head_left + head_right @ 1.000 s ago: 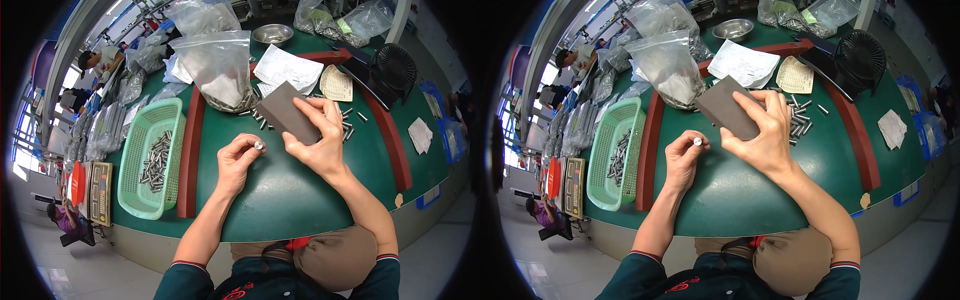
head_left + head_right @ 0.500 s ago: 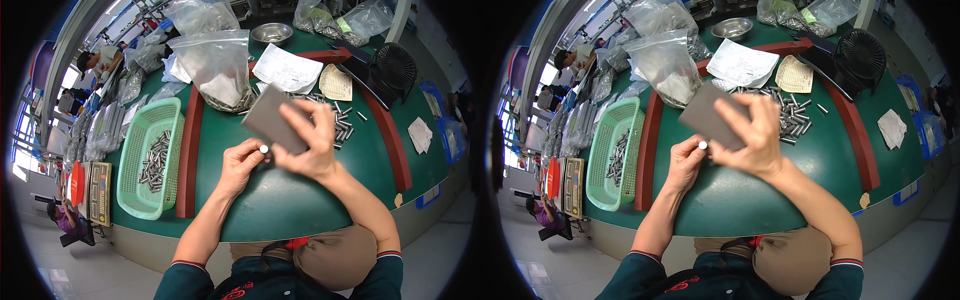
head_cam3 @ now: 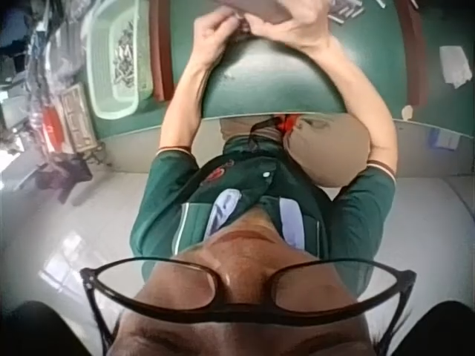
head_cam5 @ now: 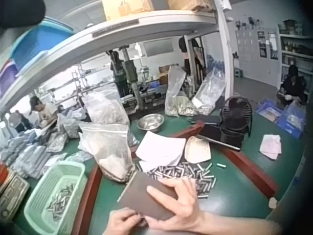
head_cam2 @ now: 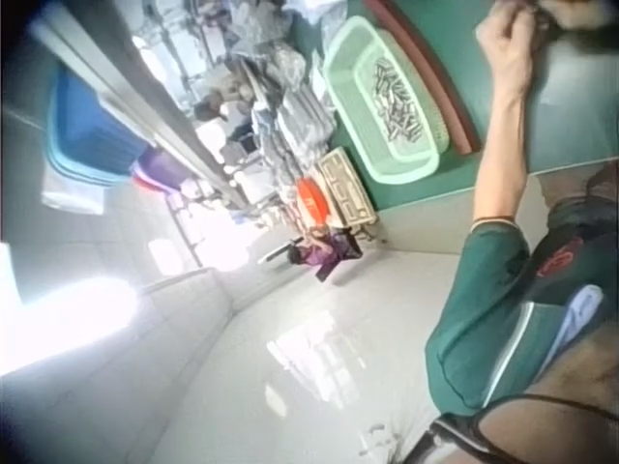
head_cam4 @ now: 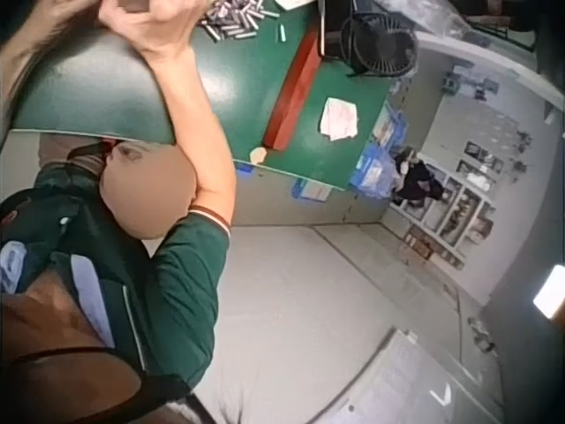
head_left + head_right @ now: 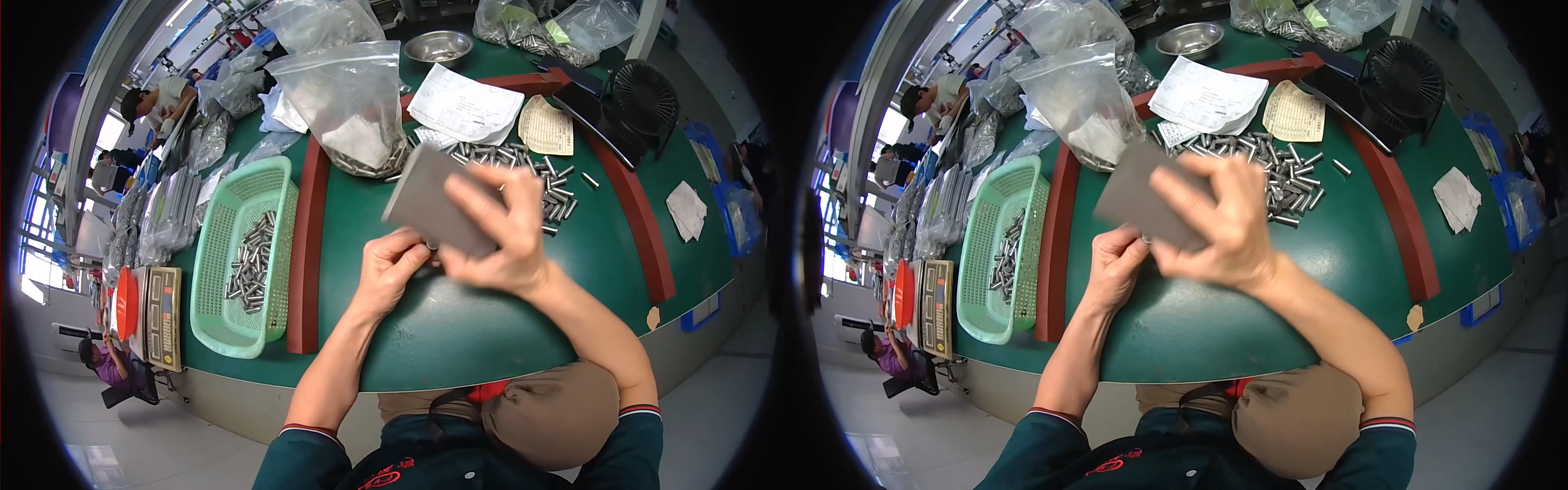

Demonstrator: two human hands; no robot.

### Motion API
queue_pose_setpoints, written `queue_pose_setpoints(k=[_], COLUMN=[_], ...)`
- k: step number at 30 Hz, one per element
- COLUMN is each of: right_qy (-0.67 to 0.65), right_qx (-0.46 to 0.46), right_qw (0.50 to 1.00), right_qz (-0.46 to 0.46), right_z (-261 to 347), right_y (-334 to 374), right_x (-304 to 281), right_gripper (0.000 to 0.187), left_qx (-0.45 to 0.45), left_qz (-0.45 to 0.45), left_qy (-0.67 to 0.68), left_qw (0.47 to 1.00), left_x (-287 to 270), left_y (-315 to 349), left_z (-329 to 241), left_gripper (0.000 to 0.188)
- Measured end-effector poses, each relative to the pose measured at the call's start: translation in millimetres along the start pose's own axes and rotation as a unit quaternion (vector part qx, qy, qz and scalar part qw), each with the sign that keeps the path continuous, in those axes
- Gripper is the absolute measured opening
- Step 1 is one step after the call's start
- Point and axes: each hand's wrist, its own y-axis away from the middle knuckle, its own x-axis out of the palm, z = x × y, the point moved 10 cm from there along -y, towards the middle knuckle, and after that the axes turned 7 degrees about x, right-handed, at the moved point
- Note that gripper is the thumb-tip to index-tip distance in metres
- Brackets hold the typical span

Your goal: Sanding small cylindrical metal components using a hand-held sanding block at a workbench.

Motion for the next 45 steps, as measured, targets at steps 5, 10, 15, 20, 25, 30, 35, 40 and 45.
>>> queue_pose_setpoints(k=[5, 10, 15, 20, 25, 30, 35, 40, 45], right_qy=[-0.052, 0.046, 0.036, 0.024, 0.034, 0.020, -0.039, 0.054, -0.047], right_qx=[-0.077, 0.065, 0.091, 0.096, 0.100, 0.081, -0.082, 0.022, -0.005], right_qw=[0.993, 0.997, 0.995, 0.995, 0.994, 0.996, 0.994, 0.998, 0.997], right_qz=[0.072, -0.011, 0.007, -0.006, 0.009, 0.012, 0.066, -0.008, 0.054], right_z=[36.3, -38.3, -37.7, -40.0, -40.7, -32.7, 36.5, -15.0, 5.4], right_y=[12.7, -4.6, -3.7, -2.5, -1.4, -0.5, 8.2, -3.0, -1.9], right_x=[10.4, -9.5, -9.1, -10.2, -6.8, -6.1, 5.4, -9.5, 4.9], right_gripper=[0.064, 0.065, 0.066, 0.066, 0.066, 0.066, 0.062, 0.070, 0.067], left_qx=[-0.111, 0.033, 0.057, 0.073, 0.083, 0.066, -0.062, 0.010, -0.011], left_qz=[-0.072, 0.001, -0.015, -0.024, -0.027, -0.042, -0.072, -0.019, 0.027], left_qy=[0.106, 0.024, 0.010, -0.038, -0.051, 0.005, 0.019, 0.022, 0.012], left_qw=[0.986, 0.999, 0.998, 0.996, 0.995, 0.997, 0.995, 1.000, 1.000], left_x=[-8.6, 11.5, 9.3, 4.1, 3.2, 2.1, -7.7, 4.2, 1.5], left_y=[16.3, -9.8, -11.9, -12.1, -12.8, -11.0, 14.3, -5.5, 3.9], left_z=[39.9, -17.9, -21.8, -25.4, -27.0, -21.9, 25.9, 1.3, 10.5], left_gripper=[0.046, 0.015, 0.014, 0.012, 0.012, 0.015, 0.045, 0.022, 0.020])
